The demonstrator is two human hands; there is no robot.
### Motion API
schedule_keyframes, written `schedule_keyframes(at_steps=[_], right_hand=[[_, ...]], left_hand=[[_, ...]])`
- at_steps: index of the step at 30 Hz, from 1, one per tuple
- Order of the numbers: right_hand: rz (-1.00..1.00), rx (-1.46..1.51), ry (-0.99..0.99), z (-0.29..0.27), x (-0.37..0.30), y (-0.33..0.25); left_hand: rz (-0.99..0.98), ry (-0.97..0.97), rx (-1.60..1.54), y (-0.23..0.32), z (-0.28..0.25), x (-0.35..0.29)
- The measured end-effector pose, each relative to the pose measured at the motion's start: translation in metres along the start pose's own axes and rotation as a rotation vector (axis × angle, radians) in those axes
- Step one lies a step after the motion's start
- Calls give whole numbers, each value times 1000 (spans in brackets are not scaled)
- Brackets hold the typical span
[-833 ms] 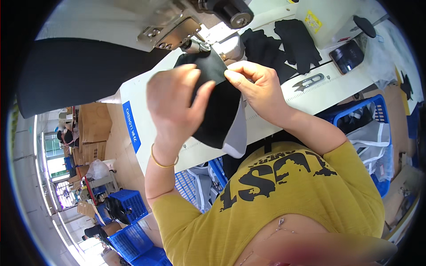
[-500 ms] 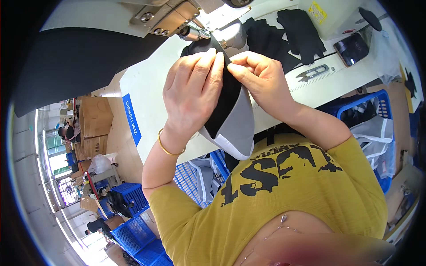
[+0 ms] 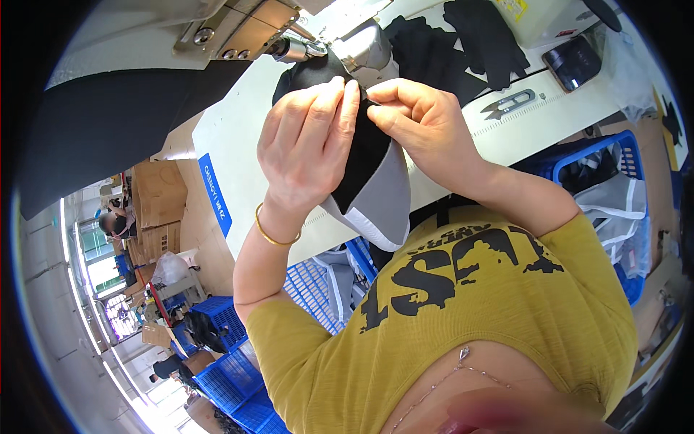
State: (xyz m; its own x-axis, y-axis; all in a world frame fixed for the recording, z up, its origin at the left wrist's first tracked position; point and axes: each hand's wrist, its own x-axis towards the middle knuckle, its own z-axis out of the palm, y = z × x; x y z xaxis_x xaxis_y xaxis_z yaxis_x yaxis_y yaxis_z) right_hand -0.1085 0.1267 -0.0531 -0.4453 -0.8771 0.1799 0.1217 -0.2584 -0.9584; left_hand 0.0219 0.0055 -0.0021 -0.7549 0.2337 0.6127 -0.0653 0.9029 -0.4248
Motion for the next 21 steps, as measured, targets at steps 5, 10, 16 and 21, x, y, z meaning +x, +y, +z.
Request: schedule_keyframes(at_steps=[5,10,16,21], right_hand=[[-4,-23,10,-3,1,4],[71,-17,-37,-6,-1,-5],[69,-15,-50,-5,1,-5],[19,79,-9,2,-2,2]], left_hand=[[-33,-9,-10,3,0,0],[-27,-2,-30,2,-2,1],[34,32,-23,-4,2,-2],[39,10,-50,-7,-4,2]])
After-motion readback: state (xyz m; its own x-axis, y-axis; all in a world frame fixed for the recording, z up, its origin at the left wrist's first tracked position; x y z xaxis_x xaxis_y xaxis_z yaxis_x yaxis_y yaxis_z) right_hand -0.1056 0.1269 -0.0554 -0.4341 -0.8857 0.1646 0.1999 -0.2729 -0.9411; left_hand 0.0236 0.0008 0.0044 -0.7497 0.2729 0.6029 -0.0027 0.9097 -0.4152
